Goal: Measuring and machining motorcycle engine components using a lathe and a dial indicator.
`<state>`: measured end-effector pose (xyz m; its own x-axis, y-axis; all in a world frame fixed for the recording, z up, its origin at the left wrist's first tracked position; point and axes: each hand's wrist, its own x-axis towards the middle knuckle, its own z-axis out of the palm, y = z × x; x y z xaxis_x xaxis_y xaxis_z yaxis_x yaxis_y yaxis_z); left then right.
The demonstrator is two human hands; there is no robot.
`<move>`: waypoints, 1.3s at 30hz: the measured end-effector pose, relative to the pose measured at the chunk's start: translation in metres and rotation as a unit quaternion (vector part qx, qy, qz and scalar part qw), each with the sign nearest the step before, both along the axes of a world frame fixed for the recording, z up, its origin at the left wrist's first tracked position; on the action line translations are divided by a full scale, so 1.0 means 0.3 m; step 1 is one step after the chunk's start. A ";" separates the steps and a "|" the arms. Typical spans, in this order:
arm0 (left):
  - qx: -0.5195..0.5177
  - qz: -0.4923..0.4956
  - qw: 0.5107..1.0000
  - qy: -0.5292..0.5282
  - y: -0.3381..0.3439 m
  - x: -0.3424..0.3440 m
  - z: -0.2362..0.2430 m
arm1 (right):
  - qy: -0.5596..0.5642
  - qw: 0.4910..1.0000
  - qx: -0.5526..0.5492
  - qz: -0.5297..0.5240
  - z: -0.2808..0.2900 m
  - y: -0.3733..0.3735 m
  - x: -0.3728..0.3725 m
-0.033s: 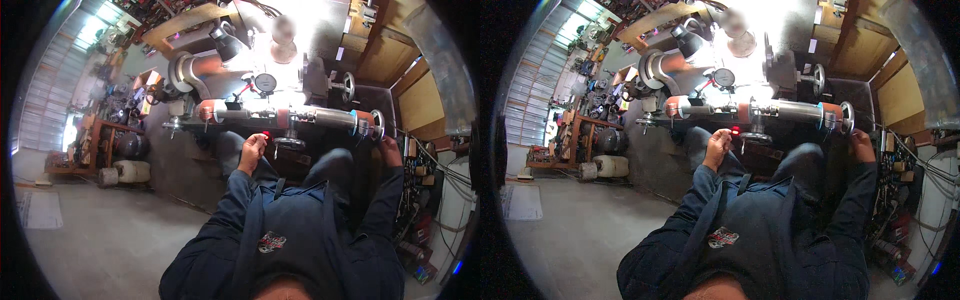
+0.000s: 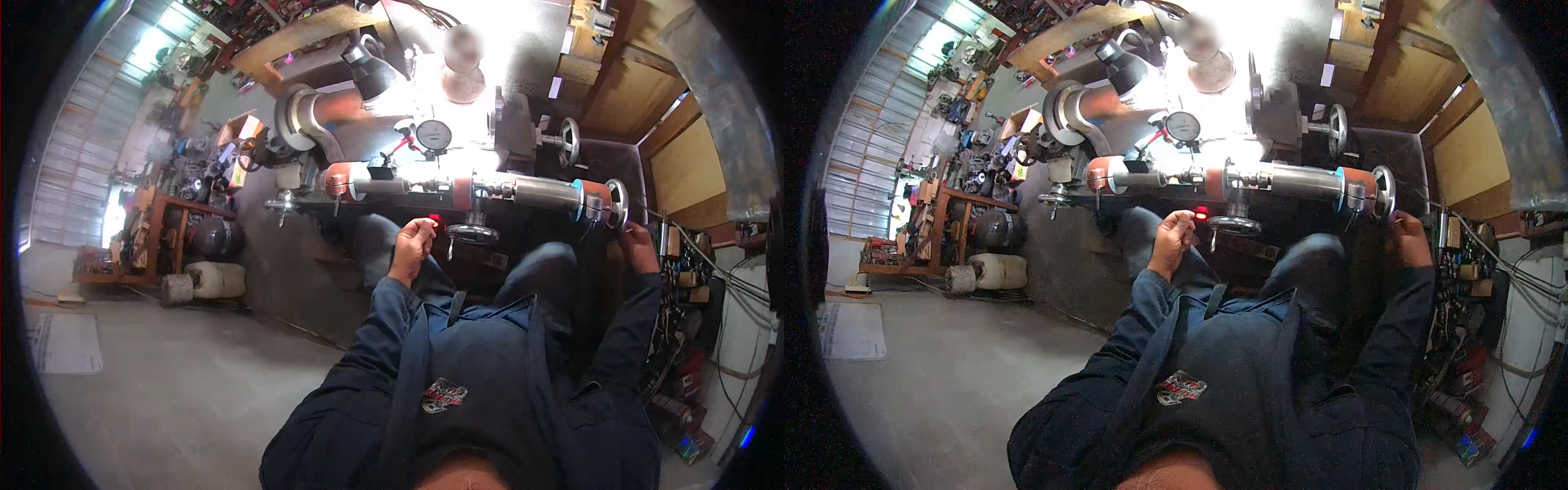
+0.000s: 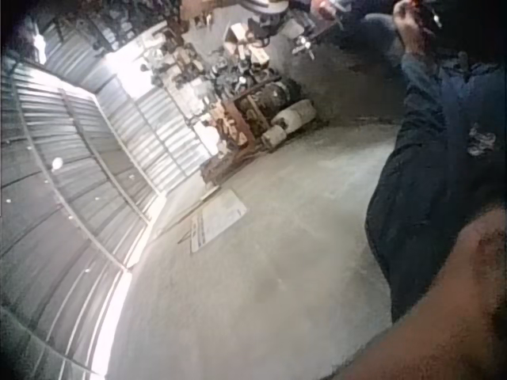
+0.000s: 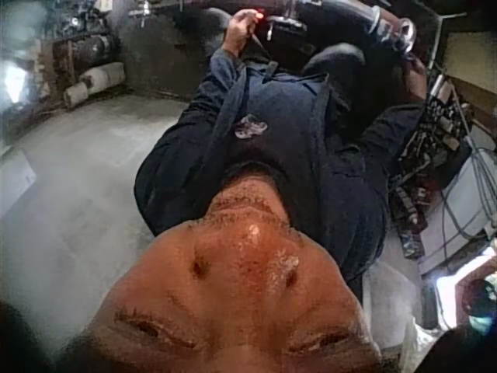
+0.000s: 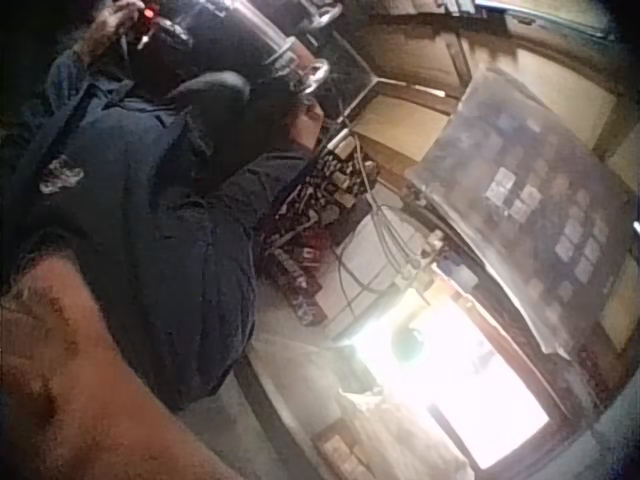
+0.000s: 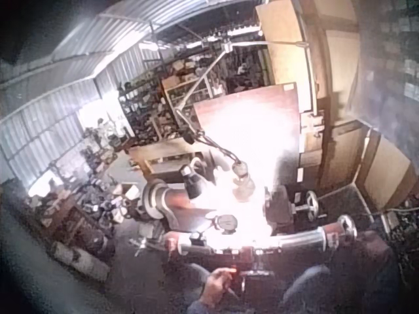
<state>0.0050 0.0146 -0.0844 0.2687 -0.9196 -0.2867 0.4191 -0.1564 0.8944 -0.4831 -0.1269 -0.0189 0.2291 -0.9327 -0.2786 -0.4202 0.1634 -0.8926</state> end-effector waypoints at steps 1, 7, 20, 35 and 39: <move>-0.004 -0.002 1.000 0.003 0.001 0.000 0.000 | 0.000 1.000 0.000 0.000 0.003 0.002 -0.015; -0.001 -0.018 1.000 -0.010 0.005 0.007 0.002 | -0.069 0.990 -0.121 0.003 0.087 -0.017 0.006; 0.006 0.004 1.000 -0.003 0.000 -0.005 0.010 | -0.046 0.984 -0.141 -0.098 0.151 -0.118 0.104; 0.001 0.000 1.000 0.001 0.000 0.000 -0.003 | -0.087 0.992 -0.046 -0.084 -0.006 -0.265 0.051; -0.003 -0.002 1.000 0.004 0.000 0.002 -0.011 | -0.063 0.994 -0.047 -0.075 -0.035 -0.279 0.058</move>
